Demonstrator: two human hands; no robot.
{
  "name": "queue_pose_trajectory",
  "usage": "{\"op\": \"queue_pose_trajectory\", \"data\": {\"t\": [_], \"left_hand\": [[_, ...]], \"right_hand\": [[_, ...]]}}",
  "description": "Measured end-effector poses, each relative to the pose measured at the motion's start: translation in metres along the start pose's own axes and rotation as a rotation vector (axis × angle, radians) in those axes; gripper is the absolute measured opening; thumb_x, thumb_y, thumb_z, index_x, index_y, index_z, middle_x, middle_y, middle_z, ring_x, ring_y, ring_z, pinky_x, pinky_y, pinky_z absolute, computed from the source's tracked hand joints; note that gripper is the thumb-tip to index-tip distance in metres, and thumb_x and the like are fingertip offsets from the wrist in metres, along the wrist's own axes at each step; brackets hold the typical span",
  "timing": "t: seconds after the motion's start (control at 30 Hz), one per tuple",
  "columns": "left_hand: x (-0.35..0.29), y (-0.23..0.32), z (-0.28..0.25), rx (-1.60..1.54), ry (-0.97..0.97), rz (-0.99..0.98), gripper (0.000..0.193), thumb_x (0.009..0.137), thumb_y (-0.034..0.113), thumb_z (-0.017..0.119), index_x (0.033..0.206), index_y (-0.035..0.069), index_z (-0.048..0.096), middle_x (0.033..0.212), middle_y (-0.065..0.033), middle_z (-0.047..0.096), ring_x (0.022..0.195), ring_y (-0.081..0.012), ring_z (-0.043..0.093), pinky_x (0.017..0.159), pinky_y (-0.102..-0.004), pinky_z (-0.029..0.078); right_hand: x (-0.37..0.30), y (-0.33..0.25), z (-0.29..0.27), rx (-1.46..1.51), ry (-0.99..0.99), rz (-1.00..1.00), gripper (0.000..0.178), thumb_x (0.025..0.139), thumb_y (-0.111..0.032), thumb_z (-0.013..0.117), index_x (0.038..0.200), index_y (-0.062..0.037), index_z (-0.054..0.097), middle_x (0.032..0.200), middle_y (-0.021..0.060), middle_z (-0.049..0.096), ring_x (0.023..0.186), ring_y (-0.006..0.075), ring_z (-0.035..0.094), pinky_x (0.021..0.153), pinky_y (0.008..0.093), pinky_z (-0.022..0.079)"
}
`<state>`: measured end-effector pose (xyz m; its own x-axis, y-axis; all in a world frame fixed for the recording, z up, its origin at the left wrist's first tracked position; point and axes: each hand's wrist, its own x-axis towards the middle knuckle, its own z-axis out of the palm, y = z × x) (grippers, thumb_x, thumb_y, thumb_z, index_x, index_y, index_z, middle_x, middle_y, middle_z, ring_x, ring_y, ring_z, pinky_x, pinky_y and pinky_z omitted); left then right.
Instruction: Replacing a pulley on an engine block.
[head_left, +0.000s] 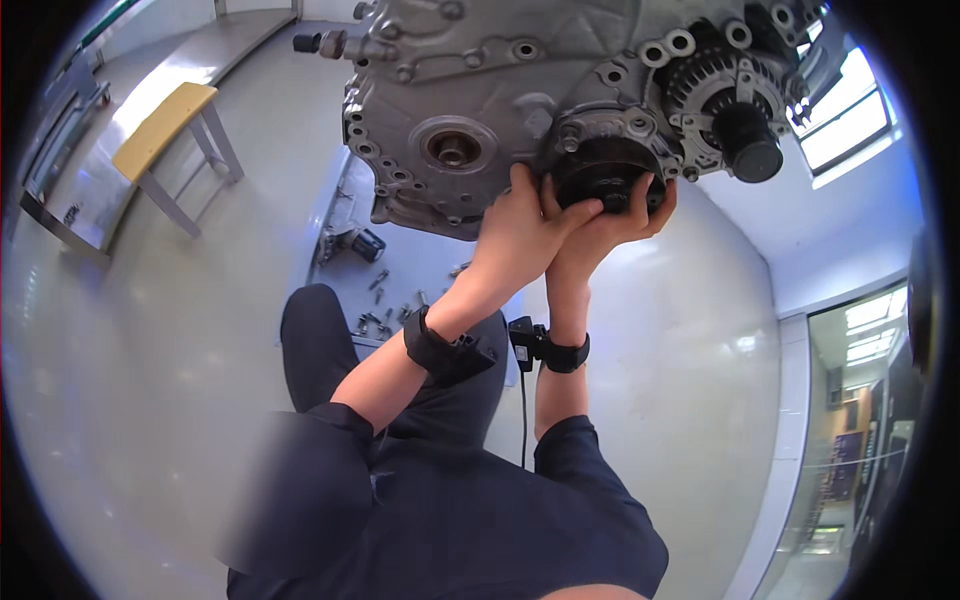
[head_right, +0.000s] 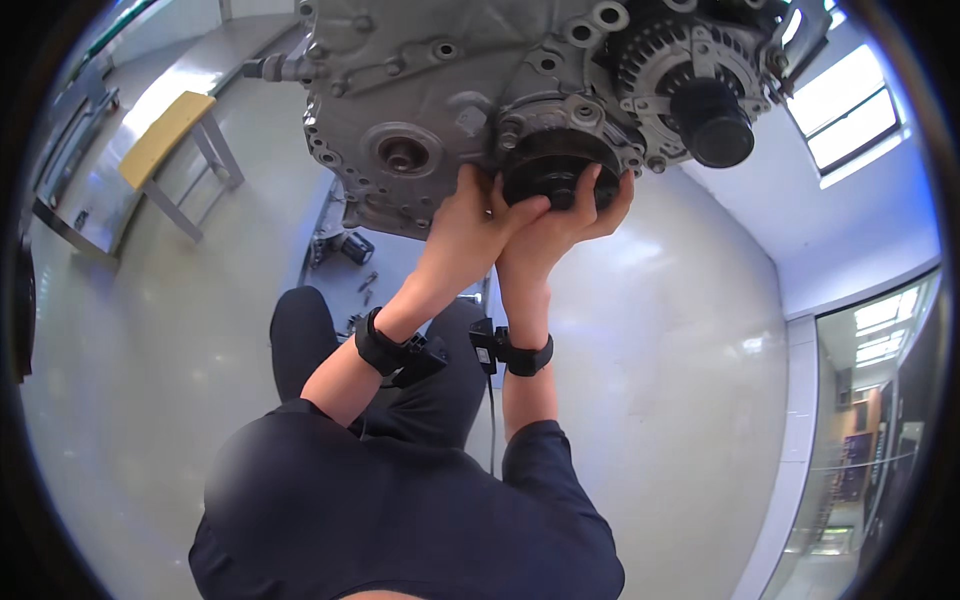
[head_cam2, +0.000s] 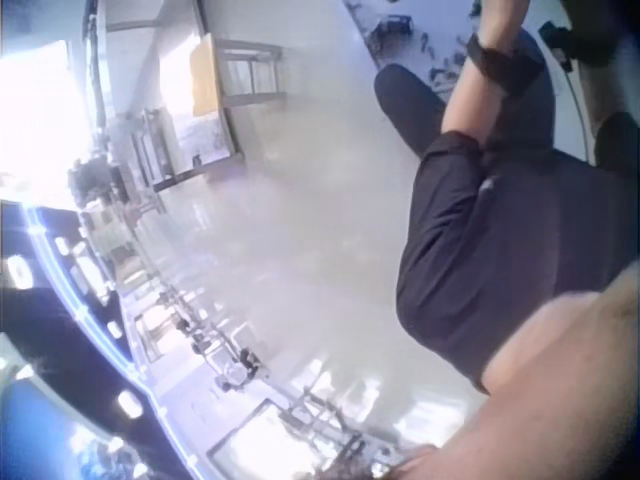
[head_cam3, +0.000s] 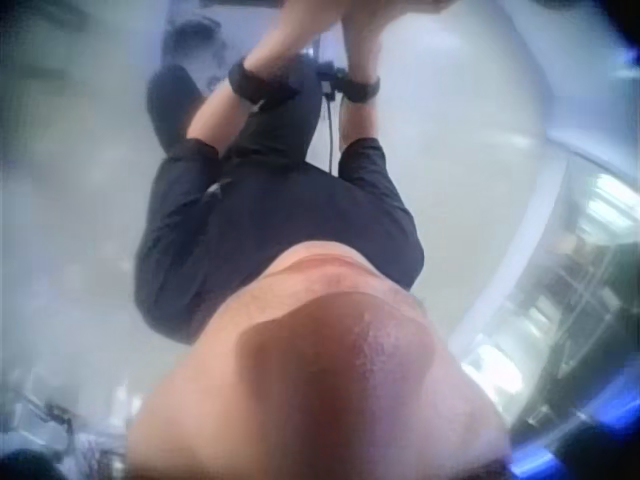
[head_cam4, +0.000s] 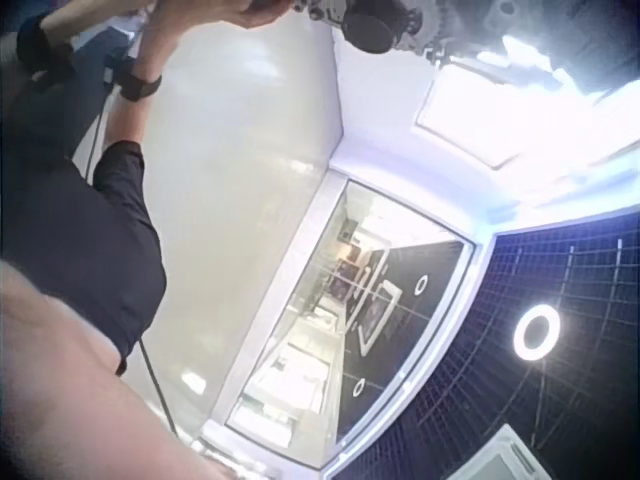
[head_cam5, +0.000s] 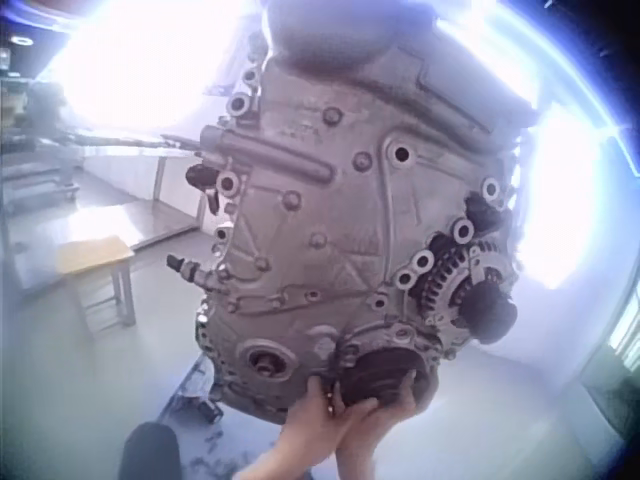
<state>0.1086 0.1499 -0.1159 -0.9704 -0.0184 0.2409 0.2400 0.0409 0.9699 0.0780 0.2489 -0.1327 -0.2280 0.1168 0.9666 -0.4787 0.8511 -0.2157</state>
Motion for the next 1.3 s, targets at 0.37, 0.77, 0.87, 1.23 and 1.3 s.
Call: {"op": "queue_pose_trajectory", "data": {"t": [0.37, 0.77, 0.87, 1.23, 1.3], "left_hand": [[-0.009, -0.009, 0.068, -0.962, 0.3, -0.057, 0.062, 0.083, 0.008, 0.077, 0.117, 0.0, 0.026, 0.115, -0.0225, 0.05, 0.106, -0.0261, 0.056, 0.084, -0.034, 0.051], [-0.003, -0.02, 0.086, -1.11, 0.37, -0.048, 0.066, 0.083, -0.001, 0.074, 0.124, 0.005, 0.022, 0.125, -0.0152, 0.038, 0.117, -0.0258, 0.047, 0.09, -0.035, 0.051], [-0.004, -0.016, 0.08, -1.116, 0.336, -0.008, 0.065, 0.083, -0.005, 0.07, 0.126, 0.005, 0.022, 0.125, -0.0157, 0.038, 0.117, -0.0253, 0.046, 0.088, -0.0352, 0.052], [-0.003, -0.014, 0.079, -1.046, 0.416, -0.069, 0.059, 0.078, -0.013, 0.055, 0.125, 0.006, 0.027, 0.124, -0.0105, 0.036, 0.113, -0.0215, 0.045, 0.075, -0.0306, 0.051], [-0.004, -0.01, 0.079, -1.09, 0.415, -0.07, 0.06, 0.077, -0.013, 0.055, 0.126, 0.007, 0.027, 0.124, -0.01, 0.036, 0.113, -0.0212, 0.045, 0.075, -0.0304, 0.051]], "right_hand": [[0.008, 0.018, -0.038, 0.016, -0.269, -0.089, 0.098, 0.074, -0.018, 0.084, 0.151, -0.0083, 0.023, 0.155, 0.0211, 0.011, 0.141, 0.0401, 0.023, 0.113, 0.0483, 0.033], [0.098, -0.024, -0.061, -0.206, -0.429, -0.506, 0.029, 0.077, -0.025, 0.08, 0.095, -0.0084, 0.066, 0.093, 0.0067, 0.062, 0.085, 0.0295, 0.056, 0.073, 0.0401, 0.044], [0.1, -0.026, -0.046, -0.37, -0.504, -0.58, 0.027, 0.079, -0.031, 0.078, 0.09, -0.0097, 0.065, 0.089, 0.0036, 0.059, 0.08, 0.0262, 0.054, 0.069, 0.0385, 0.041], [0.091, -0.032, -0.031, -0.325, -0.549, -0.505, 0.015, 0.08, -0.019, 0.072, 0.086, -0.0084, 0.063, 0.087, 0.0041, 0.059, 0.081, 0.0273, 0.056, 0.072, 0.0402, 0.041], [0.09, -0.032, -0.031, -0.299, -0.545, -0.489, 0.015, 0.08, -0.019, 0.072, 0.086, -0.0084, 0.063, 0.086, 0.0037, 0.06, 0.082, 0.027, 0.056, 0.072, 0.0402, 0.04]]}}
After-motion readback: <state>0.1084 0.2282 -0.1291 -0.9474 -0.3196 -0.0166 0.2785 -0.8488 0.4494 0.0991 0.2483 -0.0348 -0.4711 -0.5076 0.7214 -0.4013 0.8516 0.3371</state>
